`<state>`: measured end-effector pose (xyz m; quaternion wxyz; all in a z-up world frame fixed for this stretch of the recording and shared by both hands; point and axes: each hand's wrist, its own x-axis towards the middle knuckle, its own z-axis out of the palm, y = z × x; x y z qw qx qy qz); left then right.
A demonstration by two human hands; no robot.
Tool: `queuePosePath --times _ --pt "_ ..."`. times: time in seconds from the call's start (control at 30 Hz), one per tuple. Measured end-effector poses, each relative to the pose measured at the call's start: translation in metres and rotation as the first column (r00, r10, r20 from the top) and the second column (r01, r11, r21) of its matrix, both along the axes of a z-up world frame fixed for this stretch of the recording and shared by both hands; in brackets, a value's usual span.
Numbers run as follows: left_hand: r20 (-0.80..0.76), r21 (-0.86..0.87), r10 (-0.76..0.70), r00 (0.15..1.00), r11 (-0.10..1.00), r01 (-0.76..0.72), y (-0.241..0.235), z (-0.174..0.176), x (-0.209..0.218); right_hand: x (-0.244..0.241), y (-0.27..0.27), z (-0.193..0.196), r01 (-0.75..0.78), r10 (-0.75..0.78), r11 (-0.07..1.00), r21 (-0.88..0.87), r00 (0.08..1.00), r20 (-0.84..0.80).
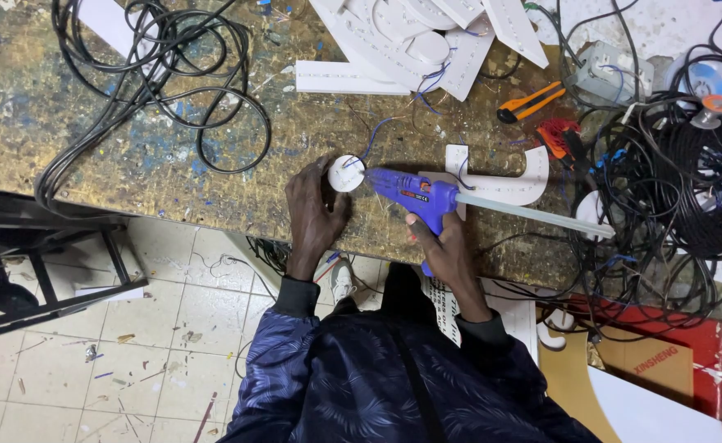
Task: Using a hot glue gun to apply adhesive to foam letters and assemble 3D signage components.
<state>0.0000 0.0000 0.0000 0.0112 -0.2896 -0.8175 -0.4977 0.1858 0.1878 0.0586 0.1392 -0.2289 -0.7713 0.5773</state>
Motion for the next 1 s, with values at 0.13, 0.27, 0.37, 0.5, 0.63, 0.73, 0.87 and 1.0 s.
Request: queuePosePath --times 0.13,0.27,0.37,0.5,0.63,0.73,0.87,1.0 --pt "-0.016 -0.005 0.008 1.000 1.000 -0.008 -0.001 -0.003 0.001 -0.006 -0.007 0.017 -0.002 0.002 1.000 0.027 1.000 -0.002" --pt "-0.014 0.002 0.005 1.000 1.000 -0.005 0.000 -0.003 0.001 -0.008 -0.008 0.028 -0.011 0.011 0.999 0.038 1.000 0.001" --pt "-0.018 -0.004 0.007 1.000 1.000 -0.007 0.000 -0.004 0.001 -0.009 -0.008 0.029 0.009 -0.009 1.000 0.004 1.000 0.020" --pt "-0.004 0.000 0.008 1.000 1.000 -0.008 0.001 0.003 0.002 -0.012 -0.009 0.029 0.015 -0.017 1.000 0.026 0.997 0.075" --pt "-0.020 -0.013 0.009 1.000 1.000 -0.010 0.000 0.004 0.002 -0.004 -0.004 -0.002 0.021 -0.029 0.998 0.064 0.992 0.120" --pt "0.003 0.002 0.006 1.000 1.000 -0.006 -0.001 0.001 0.002 -0.013 -0.014 0.031 0.006 -0.014 0.995 0.095 0.996 0.087" --pt "-0.005 0.010 0.008 1.000 1.000 -0.008 0.001 0.001 0.001 -0.009 -0.006 0.012 0.026 -0.036 0.994 0.103 0.995 0.095" --pt "-0.014 0.003 0.019 1.000 1.000 -0.019 0.002 0.001 0.003 0.002 0.001 -0.012 0.019 -0.025 0.997 0.068 0.995 0.098"
